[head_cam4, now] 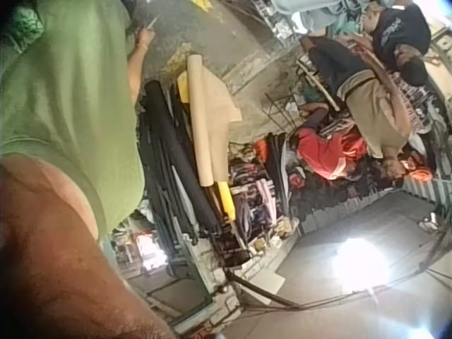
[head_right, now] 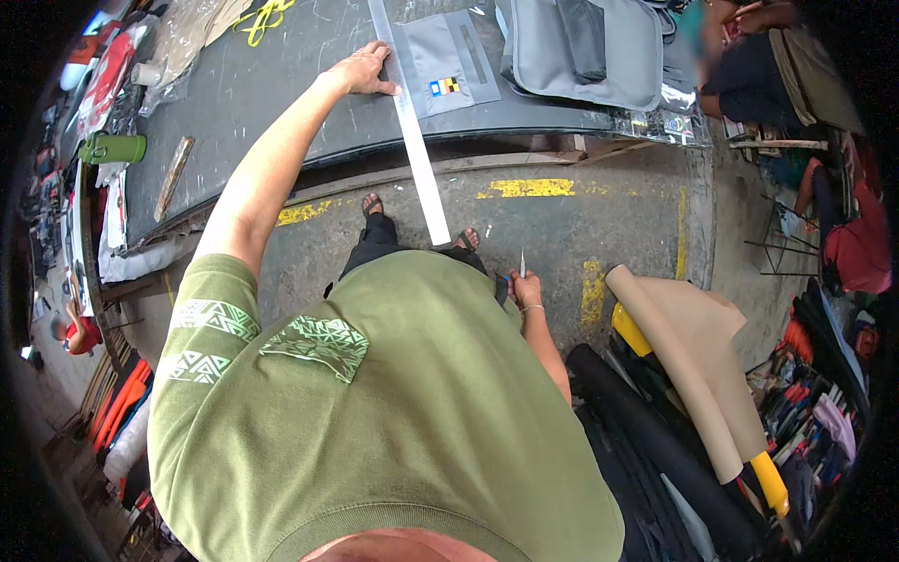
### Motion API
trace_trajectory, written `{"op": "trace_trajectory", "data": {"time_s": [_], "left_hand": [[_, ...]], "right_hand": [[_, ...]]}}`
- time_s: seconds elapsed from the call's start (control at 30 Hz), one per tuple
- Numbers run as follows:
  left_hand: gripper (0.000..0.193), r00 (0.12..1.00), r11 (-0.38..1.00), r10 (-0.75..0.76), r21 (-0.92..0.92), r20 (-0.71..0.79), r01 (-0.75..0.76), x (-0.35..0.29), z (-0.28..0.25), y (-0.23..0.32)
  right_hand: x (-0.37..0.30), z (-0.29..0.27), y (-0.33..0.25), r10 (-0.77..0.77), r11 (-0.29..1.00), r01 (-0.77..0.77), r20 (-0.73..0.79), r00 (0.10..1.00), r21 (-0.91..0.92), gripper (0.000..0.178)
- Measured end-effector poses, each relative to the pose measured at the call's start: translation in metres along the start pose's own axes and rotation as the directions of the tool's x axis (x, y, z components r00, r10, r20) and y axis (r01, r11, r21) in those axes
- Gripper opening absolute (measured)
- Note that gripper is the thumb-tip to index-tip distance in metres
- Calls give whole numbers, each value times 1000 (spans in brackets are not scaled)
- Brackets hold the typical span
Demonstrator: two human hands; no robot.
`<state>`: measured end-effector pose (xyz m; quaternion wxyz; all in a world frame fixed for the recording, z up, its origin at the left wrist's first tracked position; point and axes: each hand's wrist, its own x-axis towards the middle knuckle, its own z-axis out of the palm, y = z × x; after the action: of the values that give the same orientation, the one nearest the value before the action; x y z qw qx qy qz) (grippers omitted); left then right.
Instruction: Cutting fabric material for bag production using a utility knife and a metal ruler on a workbench.
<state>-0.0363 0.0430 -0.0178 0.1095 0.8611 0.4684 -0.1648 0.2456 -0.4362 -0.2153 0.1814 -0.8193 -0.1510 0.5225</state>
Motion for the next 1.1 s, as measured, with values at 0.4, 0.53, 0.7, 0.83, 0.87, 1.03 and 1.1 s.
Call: {"op": "trace_trajectory", "data": {"time_s": [0.4,0.53,0.7,0.83,0.87,1.03,1.1], "left_hand": [[102,997,999,37,-6,-68,-37,-9,0,0],[102,997,999,31,-15,-75,-33,-9,1,-1],[101,997,999,32,-29,-71,-34,-11,-1,1],[101,996,1000,24,-4,-88,-24,-9,4,-3],[102,995,999,33,24,-99,-31,-8,5,-4],[101,987,997,73,-8,-142,-75,-9,9,-7],[100,984,995,95,-10,-149,-97,-8,7,-3]], "right_hand": [[6,2,1,3,999,-4,17,1000,45,23],[11,4,3,-29,1000,30,14,999,-11,24],[9,6,-3,-40,997,41,12,999,-64,27],[15,9,-2,-38,997,40,30,999,-65,27],[17,10,-1,-36,997,37,28,999,-67,27],[21,19,-3,-56,997,57,23,998,-59,27],[26,22,4,-19,1000,19,2,1000,-6,26]]}}
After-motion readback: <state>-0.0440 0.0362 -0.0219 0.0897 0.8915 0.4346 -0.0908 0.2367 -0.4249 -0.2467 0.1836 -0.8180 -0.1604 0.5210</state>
